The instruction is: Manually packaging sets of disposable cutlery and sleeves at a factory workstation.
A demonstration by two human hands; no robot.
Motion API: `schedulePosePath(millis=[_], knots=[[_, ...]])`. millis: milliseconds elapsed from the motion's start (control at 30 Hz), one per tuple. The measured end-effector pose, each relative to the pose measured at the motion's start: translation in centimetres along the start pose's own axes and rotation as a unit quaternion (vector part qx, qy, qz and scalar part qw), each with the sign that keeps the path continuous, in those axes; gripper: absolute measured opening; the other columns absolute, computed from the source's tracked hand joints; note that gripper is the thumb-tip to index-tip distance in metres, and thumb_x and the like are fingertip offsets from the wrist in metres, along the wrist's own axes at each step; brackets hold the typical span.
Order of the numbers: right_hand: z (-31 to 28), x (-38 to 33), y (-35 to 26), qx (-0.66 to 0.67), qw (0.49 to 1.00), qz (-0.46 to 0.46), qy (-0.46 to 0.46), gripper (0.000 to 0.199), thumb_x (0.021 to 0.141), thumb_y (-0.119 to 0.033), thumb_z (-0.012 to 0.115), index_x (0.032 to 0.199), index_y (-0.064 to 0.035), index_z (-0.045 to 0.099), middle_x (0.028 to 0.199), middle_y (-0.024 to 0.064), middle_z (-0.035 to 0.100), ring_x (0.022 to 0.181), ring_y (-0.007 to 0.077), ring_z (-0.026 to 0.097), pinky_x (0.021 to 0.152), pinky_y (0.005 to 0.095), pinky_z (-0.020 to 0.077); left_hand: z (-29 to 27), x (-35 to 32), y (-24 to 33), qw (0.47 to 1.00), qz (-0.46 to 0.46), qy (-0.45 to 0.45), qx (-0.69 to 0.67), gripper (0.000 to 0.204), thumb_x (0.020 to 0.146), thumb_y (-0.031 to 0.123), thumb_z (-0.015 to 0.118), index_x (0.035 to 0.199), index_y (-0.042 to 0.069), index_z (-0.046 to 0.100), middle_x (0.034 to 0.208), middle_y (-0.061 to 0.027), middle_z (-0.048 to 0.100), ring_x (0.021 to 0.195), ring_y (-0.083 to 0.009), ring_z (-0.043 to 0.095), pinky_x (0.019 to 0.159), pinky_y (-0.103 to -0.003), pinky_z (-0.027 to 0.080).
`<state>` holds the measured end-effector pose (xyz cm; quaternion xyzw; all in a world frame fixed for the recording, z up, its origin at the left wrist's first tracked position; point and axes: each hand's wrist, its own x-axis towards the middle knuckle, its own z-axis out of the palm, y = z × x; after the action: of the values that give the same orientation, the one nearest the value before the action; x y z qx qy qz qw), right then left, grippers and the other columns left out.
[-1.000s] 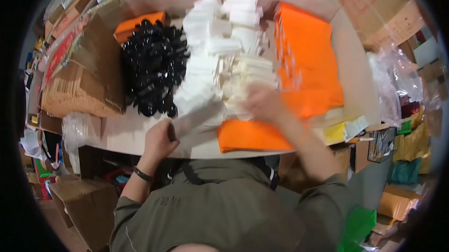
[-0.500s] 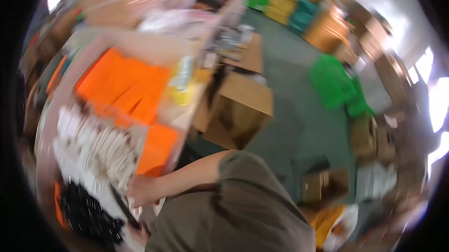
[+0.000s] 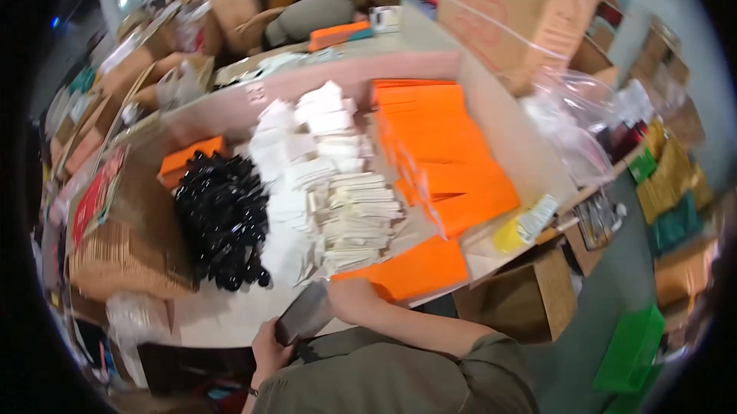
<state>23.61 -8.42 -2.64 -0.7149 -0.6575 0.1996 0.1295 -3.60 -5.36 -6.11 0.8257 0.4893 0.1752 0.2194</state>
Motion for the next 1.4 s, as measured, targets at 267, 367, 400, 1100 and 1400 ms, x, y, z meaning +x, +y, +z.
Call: schedulePosePath(millis=[267,367,400,1100,1400], knots=[[0.7,0.6,-2.2,0.063,0.998,-0.019,0.004,0.017,0.081,-0.022,0.061,0.074,-0.0069,0.065,0.067,0.0154,0.065,0.064,0.0359,0.065,0.061,0.0468,0.0525,-2.0,6.8,2.3,0.976,0.143,-0.160,-0.035,0.063,0.067,0.022,0.084,0.123,0.007,0.058,0.103,-0.0158,0.064,0.096,-0.0373,0.063,0.081,-0.044,0.052],[-1.5,2.0,0.7,0.060,0.991,-0.115,0.034,0.014,0.084,-0.020,0.062,0.084,-0.0062,0.064,0.079,0.0152,0.067,0.075,0.0344,0.066,0.068,0.0461,0.0521,-3.8,7.7,3.3,0.974,0.224,-0.032,-0.021,0.060,0.072,0.019,0.082,0.125,0.004,0.058,0.110,-0.0170,0.064,0.096,-0.0343,0.062,0.084,-0.040,0.051],[-5.1,2.9,1.3,0.123,0.992,-0.001,0.031,0.013,0.085,-0.020,0.063,0.086,-0.0073,0.066,0.081,0.0167,0.067,0.081,0.0345,0.066,0.074,0.0473,0.0516,-3.8,7.0,1.2,0.978,0.207,-0.022,-0.011,0.060,0.072,0.019,0.082,0.125,0.004,0.058,0.110,-0.0170,0.064,0.096,-0.0343,0.062,0.084,-0.040,0.051],[0.8,8.7,-3.4,-0.034,0.978,-0.187,0.084,0.005,0.081,-0.002,0.058,0.082,-0.0054,0.062,0.079,0.0148,0.061,0.076,0.0321,0.064,0.063,0.0425,0.0519,-8.5,15.1,-6.4,0.986,0.041,0.061,0.148,0.027,0.083,-0.005,0.055,0.106,0.004,0.065,0.107,-0.0107,0.064,0.099,-0.0326,0.064,0.083,-0.041,0.053],[1.8,10.8,-2.6,-0.061,0.990,-0.123,0.026,0.009,0.081,-0.010,0.062,0.078,-0.0019,0.064,0.079,0.0169,0.065,0.076,0.0354,0.067,0.068,0.0440,0.0538,-9.3,14.9,-9.3,0.969,0.123,0.063,0.207,0.016,0.078,-0.003,0.059,0.091,0.006,0.062,0.093,-0.0078,0.061,0.089,-0.0296,0.062,0.077,-0.040,0.052]])
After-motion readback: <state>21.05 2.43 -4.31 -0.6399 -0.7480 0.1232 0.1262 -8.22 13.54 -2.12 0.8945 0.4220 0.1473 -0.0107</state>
